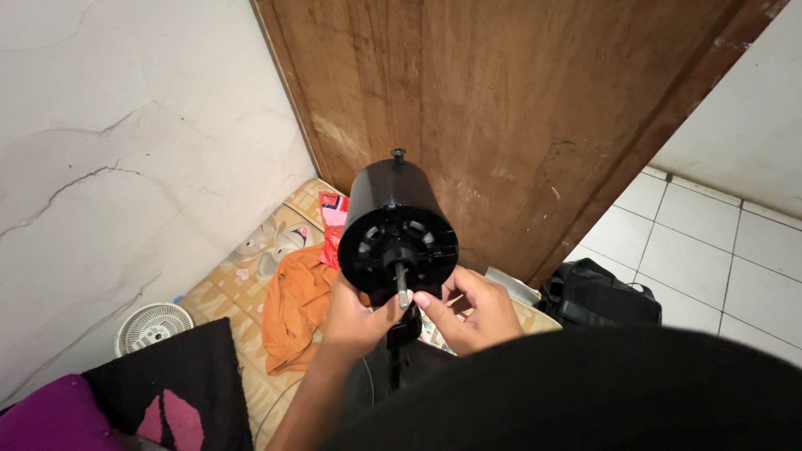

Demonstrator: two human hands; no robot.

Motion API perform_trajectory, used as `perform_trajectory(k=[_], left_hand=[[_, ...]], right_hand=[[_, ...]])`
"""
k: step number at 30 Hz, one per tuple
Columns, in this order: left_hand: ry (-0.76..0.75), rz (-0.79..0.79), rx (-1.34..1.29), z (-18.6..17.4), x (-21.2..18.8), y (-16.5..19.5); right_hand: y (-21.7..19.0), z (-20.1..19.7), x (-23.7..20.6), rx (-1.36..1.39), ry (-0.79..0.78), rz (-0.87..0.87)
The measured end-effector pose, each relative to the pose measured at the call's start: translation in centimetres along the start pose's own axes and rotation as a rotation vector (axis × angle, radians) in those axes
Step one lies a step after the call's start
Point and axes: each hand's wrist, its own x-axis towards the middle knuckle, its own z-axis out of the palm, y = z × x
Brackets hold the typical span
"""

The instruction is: The person works on the motor housing of a pedestal fan mounted on its stand, holding the black cylindrical housing steady and using a screwdriver to loosen and turn screws on the rear housing. They reposition their grip on the housing repeatedly while working on the screws around the motor cover.

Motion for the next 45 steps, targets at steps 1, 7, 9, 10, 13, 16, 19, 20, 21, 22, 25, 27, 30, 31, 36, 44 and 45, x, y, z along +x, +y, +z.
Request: perform_trajectory(k=[1, 7, 9, 10, 13, 16, 19, 20, 21, 22, 25, 27, 30, 31, 36, 44, 45], left_hand=[[-0.012, -0.036, -0.002, -0.1, -0.1, 1.1], [0.164, 0.072, 0.646, 0.1, -1.2, 5.5], [0.218, -0.049, 0.428, 0.8, -1.2, 5.3], [0.243, -0.112, 0.315, 1.0, -1.3, 5.1], [0.22, -0.061, 0.196, 1.1, -1.9, 4.6], [0.128, -0.08, 0.012, 0.3, -1.7, 4.6], [0.13, -0.161, 0.022, -0.2, -1.6, 4.9], [0.134, -0.163, 0.037, -0.2, -1.6, 5.0], [0.138, -0.164, 0.053, -0.3, -1.6, 5.0], [0.141, -0.164, 0.07, -0.4, -1.6, 5.1], [0.137, -0.157, 0.104, -0.7, -1.3, 5.0], [0.123, -0.161, 0.098, -0.8, -1.3, 4.9], [0.11, -0.165, 0.054, -0.8, -1.2, 4.8], [0.106, -0.166, 0.035, -0.8, -1.1, 4.8], [0.108, -0.185, 0.03, -1.1, -0.8, 4.9], [0.118, -0.147, 0.196, -0.8, -1.3, 5.0], [0.124, -0.147, 0.219, -0.7, -1.4, 4.9]], right_hand=[[-0.3, -0.1, 0.0, 0.01, 0.001, -0.032], [-1.2, 0.5, 0.1, -0.091, 0.144, -0.317], [-1.3, 0.6, 0.0, -0.142, 0.195, -0.373], [-1.4, 0.6, -0.1, -0.142, 0.19, -0.375], [-1.6, 0.7, -0.3, -0.119, 0.174, -0.342], [-1.9, 0.7, -0.5, -0.076, 0.156, -0.267], [-2.1, 0.8, -0.3, -0.062, 0.151, -0.277], [-2.2, 0.8, -0.2, -0.045, 0.14, -0.244], [-2.2, 0.9, -0.2, -0.03, 0.13, -0.212], [-2.2, 0.9, -0.1, -0.026, 0.13, -0.214], [-2.1, 1.1, -0.2, -0.021, 0.128, -0.207], [-2.0, 1.1, -0.3, -0.028, 0.131, -0.19], [-1.6, 1.3, -0.3, -0.014, 0.145, -0.17], [-1.4, 1.3, -0.1, -0.024, 0.149, -0.252], [0.2, 1.3, 0.6, 0.17, 0.057, -0.316], [2.9, 0.9, 1.1, 0.57, -0.174, -0.247], [3.1, 1.0, 1.4, 0.623, -0.2, -0.242]])
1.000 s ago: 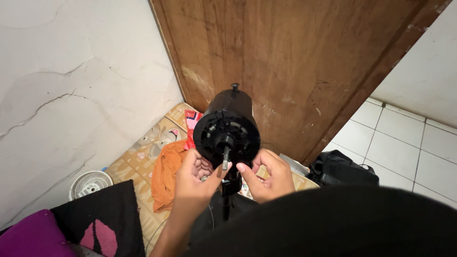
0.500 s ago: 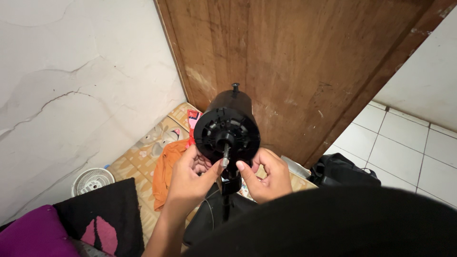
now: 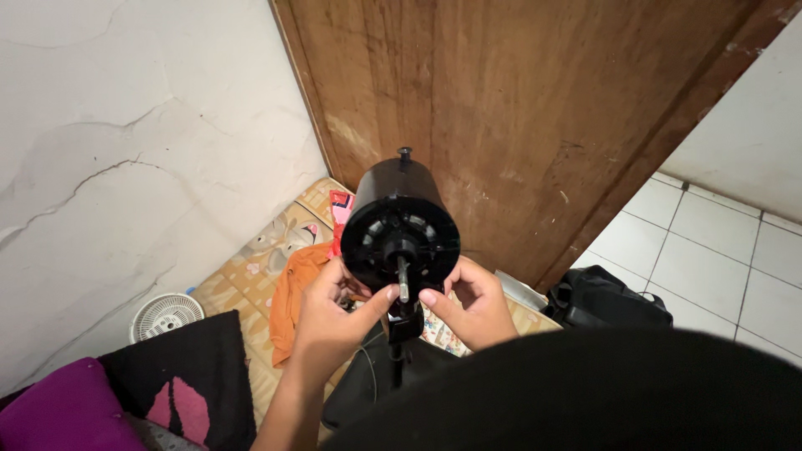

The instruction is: The person works on the motor housing of a pedestal fan mounted on its stand, holding the black cylindrical housing steady and using a screwdriver to loosen and turn screws on the rear housing. They reposition their grip on the housing repeatedly while working on the screws around the motor cover.

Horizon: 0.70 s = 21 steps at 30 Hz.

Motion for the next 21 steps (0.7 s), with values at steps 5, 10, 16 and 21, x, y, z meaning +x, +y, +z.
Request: perform_trajectory(k=[5, 10, 16, 21], left_hand=[[-0.006, 0.142, -0.215, 0.9, 0.5, -2.0], [-0.26, 0.118, -0.397, 0.2, 2.9, -6.1], [-0.215, 0.265, -0.205, 0.3, 3.4, -8.2], [-0.071, 0.644, 0.214, -1.4, 4.2, -4.8]], right_hand=[[1.6, -0.8, 1.6, -0.002, -0.031, -0.063], [5.2, -1.6, 2.1, 0.07, -0.056, -0.036], [8.2, -2.3, 1.8, -0.008, 0.01, -0.143], [5.3, -3.0, 2.9, -0.663, 0.069, -0.422]])
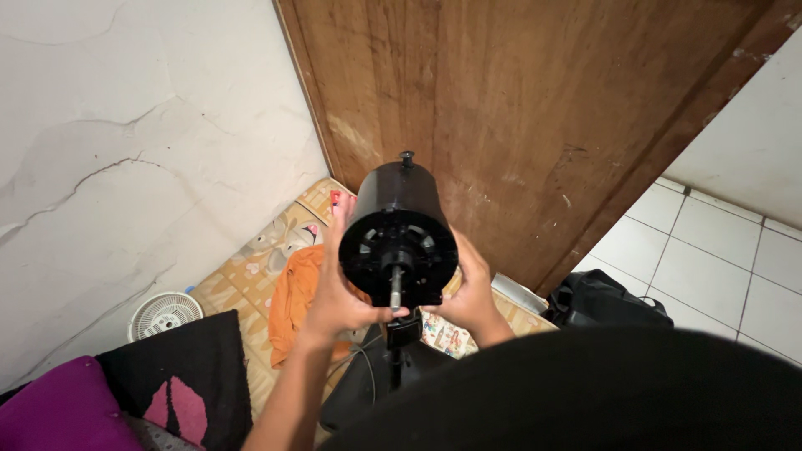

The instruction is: The person works on the motor housing of a pedestal fan mounted on its stand, holding the black cylindrical housing steady and using a screwdriver to loosen and turn screws on the rear housing. They reposition their grip on the housing repeatedly while working on the screws around the motor cover.

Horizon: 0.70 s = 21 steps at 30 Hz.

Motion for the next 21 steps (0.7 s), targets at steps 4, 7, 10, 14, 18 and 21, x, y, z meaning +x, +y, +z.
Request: perform_trajectory(k=[4, 7, 10, 14, 18, 21], left_hand=[[-0.049, 0.283, 0.282, -2.5, 2.6, 1.5], [-0.112, 0.372, 0.416, -4.1, 4.3, 2.2], [-0.181, 0.386, 0.416, -5.0, 5.4, 2.9], [-0.227, 0.441, 0.424, -5.4, 6.7, 3.6], [-0.225, 0.463, 0.443, -5.4, 7.2, 4.2], [-0.215, 0.47, 0.44, -5.0, 6.9, 4.5]], right_hand=[[-2.7, -2.4, 3.8, -0.167, 0.069, -0.288], [-4.2, -5.1, 8.1, -0.257, -0.078, -0.54], [-5.5, -7.1, 11.3, -0.284, -0.386, -0.572], [-6.5, -7.1, 13.2, -0.212, -0.578, -0.517], [-6.6, -6.4, 12.9, -0.175, -0.562, -0.498], [-6.5, -6.2, 11.9, -0.054, -0.538, -0.467]])
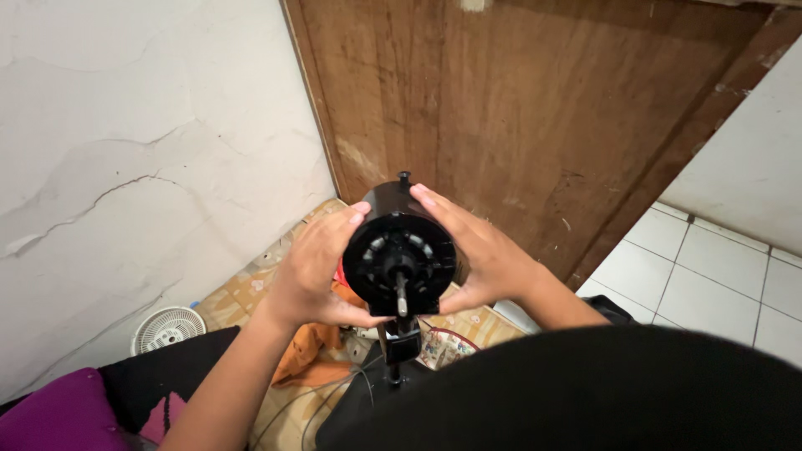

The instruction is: The person works on the motor housing of a pedestal fan mounted on its stand, holding the black cylindrical housing steady and using a screwdriver to loosen and turn screws on the rear housing. They reposition their grip on the housing repeatedly while working on the screws around the motor cover.

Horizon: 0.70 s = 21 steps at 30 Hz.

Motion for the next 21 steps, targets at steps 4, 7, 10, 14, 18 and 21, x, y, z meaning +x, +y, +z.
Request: perform_trajectory(k=[4, 7, 10, 14, 18, 21], left_hand=[[-0.007, -0.009, 0.017, 0.2, -0.1, 0.4], [-0.02, -0.013, -0.029, 0.5, -0.1, 0.4], [-0.038, -0.034, -0.132, 1.1, -0.2, 0.1], [-0.038, -0.025, -0.15, 1.7, -0.5, -0.1], [-0.059, -0.027, -0.155, 1.9, -0.9, -0.1], [-0.079, -0.032, -0.169, 1.8, -1.1, -0.1]], right_hand=[[-0.2, 0.4, -1.0, 0.084, 0.04, -0.016], [-0.2, 0.3, -1.5, 0.068, 0.041, -0.025], [-0.1, 0.1, -1.7, 0.082, 0.044, -0.004], [-0.3, 0.2, -1.9, 0.098, 0.055, -0.018], [-0.4, 0.8, -2.1, 0.101, 0.081, -0.037], [-0.3, 1.2, -2.4, 0.118, 0.098, -0.028]])
